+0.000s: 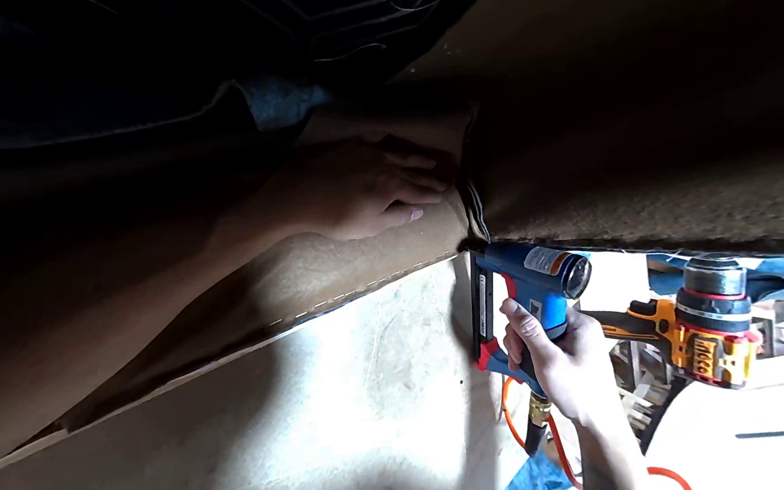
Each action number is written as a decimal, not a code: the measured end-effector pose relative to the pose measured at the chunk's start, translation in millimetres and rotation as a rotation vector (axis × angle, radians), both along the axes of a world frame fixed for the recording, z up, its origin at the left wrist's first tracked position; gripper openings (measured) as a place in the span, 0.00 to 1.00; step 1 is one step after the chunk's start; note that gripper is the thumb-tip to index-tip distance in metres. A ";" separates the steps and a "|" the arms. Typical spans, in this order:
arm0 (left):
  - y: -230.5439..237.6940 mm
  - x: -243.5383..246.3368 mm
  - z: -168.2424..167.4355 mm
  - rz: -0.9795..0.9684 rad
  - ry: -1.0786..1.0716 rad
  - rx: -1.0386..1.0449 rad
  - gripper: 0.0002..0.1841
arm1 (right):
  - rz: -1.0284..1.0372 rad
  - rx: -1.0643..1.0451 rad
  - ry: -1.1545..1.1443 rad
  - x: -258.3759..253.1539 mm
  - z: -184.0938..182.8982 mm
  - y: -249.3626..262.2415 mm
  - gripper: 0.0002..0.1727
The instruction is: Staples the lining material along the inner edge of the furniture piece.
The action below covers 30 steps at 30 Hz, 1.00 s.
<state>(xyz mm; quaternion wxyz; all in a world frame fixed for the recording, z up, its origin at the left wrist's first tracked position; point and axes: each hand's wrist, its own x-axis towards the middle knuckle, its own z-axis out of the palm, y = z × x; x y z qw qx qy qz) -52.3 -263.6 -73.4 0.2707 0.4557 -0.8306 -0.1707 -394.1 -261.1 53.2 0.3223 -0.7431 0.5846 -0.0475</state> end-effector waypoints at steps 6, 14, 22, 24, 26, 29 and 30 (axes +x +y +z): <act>0.3 0.0 2.5 -0.001 -0.002 -0.003 0.28 | 0.045 0.001 -0.019 0.2 1.2 5.6 0.23; 1.1 -1.3 4.5 -0.001 0.005 0.002 0.27 | 0.012 -0.016 -0.033 -1.5 2.4 11.3 0.24; 0.8 -0.7 1.3 -0.008 -0.004 0.010 0.28 | 0.045 -0.043 -0.013 -4.7 1.2 4.3 0.22; 1.1 -0.8 1.1 -0.007 -0.012 0.004 0.28 | 0.030 -0.094 0.044 -3.1 0.2 2.6 0.23; 1.5 -1.5 3.8 -0.007 -0.031 0.046 0.29 | 0.033 -0.147 0.090 -4.4 -1.2 0.8 0.24; 2.3 -1.1 2.9 0.004 -0.032 0.029 0.29 | 0.064 -0.196 0.140 -2.8 -3.0 3.2 0.22; 2.7 -1.2 3.1 0.003 -0.029 0.029 0.29 | 0.051 -0.180 0.154 -1.7 -1.7 3.3 0.22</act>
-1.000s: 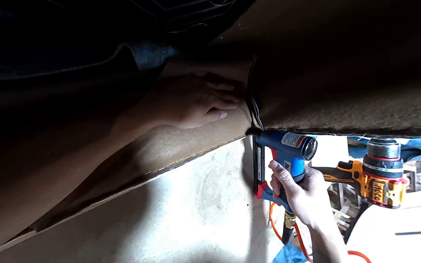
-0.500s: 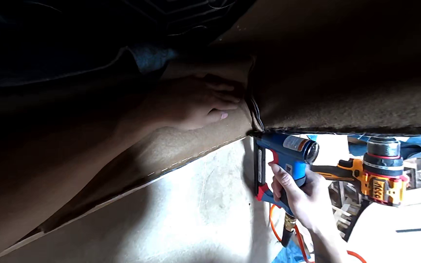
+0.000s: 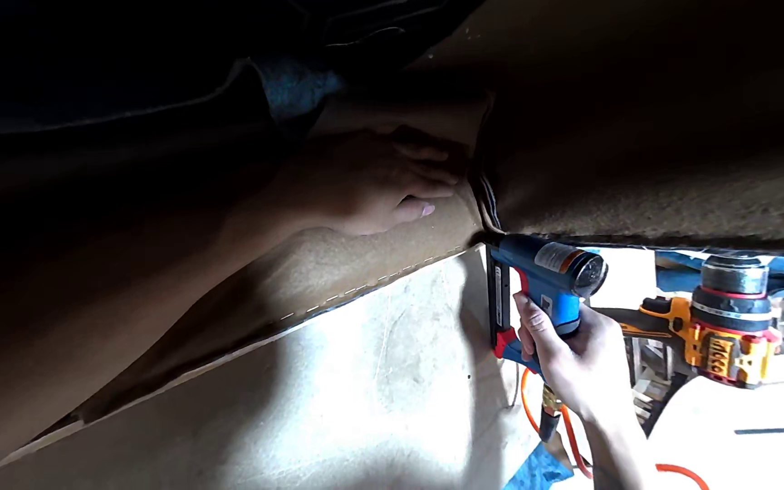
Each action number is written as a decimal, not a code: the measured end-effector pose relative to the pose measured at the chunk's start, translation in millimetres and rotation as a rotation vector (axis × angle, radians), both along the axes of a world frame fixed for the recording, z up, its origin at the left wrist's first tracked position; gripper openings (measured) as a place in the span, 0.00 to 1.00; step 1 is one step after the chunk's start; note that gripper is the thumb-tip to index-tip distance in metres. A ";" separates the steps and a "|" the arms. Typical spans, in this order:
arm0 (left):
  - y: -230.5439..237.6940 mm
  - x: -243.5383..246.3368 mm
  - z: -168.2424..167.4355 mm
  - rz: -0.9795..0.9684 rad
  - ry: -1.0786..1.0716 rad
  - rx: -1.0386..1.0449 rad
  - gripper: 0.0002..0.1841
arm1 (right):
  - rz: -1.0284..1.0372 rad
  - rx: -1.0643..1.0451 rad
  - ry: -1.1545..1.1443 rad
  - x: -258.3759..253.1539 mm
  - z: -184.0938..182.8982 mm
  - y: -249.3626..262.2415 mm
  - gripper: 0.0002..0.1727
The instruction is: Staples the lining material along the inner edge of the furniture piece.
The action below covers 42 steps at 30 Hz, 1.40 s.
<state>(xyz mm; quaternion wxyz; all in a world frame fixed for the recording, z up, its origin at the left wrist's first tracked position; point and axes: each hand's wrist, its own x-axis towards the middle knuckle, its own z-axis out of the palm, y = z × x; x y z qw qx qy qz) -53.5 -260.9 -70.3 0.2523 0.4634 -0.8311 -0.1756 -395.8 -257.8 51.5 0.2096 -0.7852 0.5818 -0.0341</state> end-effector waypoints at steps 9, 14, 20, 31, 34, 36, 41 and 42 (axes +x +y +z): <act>-0.8 -1.2 1.7 -0.015 -0.021 0.003 0.30 | -0.079 0.119 -0.044 4.7 8.2 -0.7 0.23; -2.0 0.6 0.0 -0.021 -0.017 -0.010 0.29 | -0.030 0.157 -0.177 13.2 5.6 23.4 0.23; -2.0 0.8 -0.8 -0.016 0.009 -0.004 0.29 | 0.052 0.176 -0.167 23.2 2.6 36.8 0.20; -2.4 1.2 0.4 -0.023 -0.002 -0.002 0.29 | 0.018 0.227 -0.203 23.2 5.4 51.2 0.20; -2.1 1.2 -0.4 -0.027 0.023 -0.008 0.28 | 0.011 0.244 -0.229 24.0 6.5 75.0 0.20; -3.2 0.7 -1.3 -0.028 0.018 -0.014 0.29 | 0.021 0.245 -0.219 30.1 10.0 88.3 0.20; -3.2 0.5 -0.3 -0.044 0.005 -0.021 0.29 | 0.064 0.151 -0.203 44.0 10.1 95.1 0.18; -3.4 0.1 0.5 -0.048 0.006 -0.021 0.29 | 0.056 0.140 -0.204 41.7 9.1 91.4 0.18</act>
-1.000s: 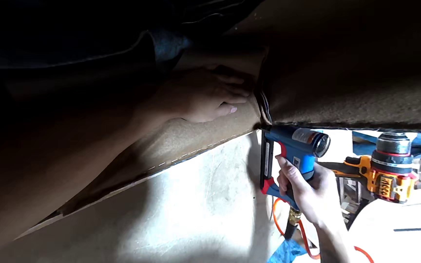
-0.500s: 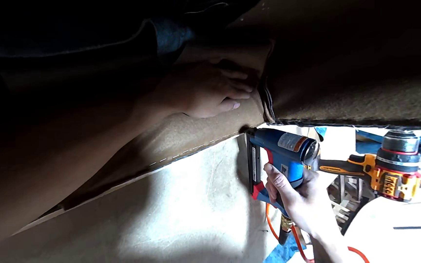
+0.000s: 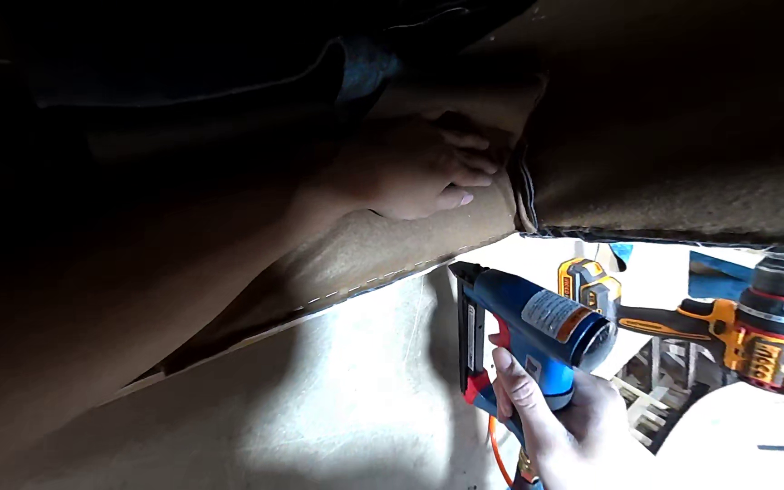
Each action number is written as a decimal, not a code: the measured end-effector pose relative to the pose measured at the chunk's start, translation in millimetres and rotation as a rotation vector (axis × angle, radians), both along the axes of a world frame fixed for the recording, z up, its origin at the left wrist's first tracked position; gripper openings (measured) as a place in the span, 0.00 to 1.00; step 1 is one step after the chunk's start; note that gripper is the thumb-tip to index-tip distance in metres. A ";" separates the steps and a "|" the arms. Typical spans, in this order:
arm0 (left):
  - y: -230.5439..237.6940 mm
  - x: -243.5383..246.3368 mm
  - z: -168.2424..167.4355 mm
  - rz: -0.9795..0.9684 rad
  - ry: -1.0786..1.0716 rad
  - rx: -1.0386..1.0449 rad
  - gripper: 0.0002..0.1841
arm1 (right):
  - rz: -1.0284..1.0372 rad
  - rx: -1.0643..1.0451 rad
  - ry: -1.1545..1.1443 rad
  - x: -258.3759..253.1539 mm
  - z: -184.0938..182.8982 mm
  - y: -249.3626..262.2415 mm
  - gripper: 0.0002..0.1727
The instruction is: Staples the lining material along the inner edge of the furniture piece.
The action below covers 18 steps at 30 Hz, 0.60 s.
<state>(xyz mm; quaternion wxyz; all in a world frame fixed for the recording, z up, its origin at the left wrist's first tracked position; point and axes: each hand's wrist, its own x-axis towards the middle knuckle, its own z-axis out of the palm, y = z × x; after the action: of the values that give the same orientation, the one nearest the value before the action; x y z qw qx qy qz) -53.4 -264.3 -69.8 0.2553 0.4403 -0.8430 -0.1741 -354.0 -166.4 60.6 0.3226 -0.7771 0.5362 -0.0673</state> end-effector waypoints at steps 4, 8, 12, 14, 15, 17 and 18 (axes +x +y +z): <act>1.1 1.0 2.5 0.007 -0.006 0.017 0.29 | -0.057 0.018 -0.027 -9.2 -1.7 -23.8 0.21; -0.8 0.4 2.3 0.008 0.007 0.013 0.28 | -0.078 0.075 0.014 -9.3 -2.3 -43.3 0.22; -1.8 4.6 3.5 0.001 0.002 0.033 0.28 | -0.062 0.023 0.079 -13.0 5.3 -38.6 0.22; -2.6 7.9 5.7 0.032 0.013 0.035 0.27 | -0.049 -0.041 0.039 -22.6 19.7 -16.4 0.21; 1.8 5.7 8.7 0.072 0.030 0.048 0.25 | -0.040 -0.060 0.017 -30.7 32.1 0.3 0.20; 33.9 -16.8 29.8 0.266 0.135 0.109 0.21 | 0.002 -0.110 -0.033 -48.8 64.7 32.9 0.20; 60.5 -41.0 49.7 0.442 0.253 0.137 0.19 | 0.022 -0.158 -0.091 -58.2 78.0 45.0 0.21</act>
<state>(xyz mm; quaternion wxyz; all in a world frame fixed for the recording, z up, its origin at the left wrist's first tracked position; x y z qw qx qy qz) -94.4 -203.7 -20.1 0.3601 0.6048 -0.6739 -0.2246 -412.2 -121.4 138.7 0.2853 -0.8021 0.5054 -0.1411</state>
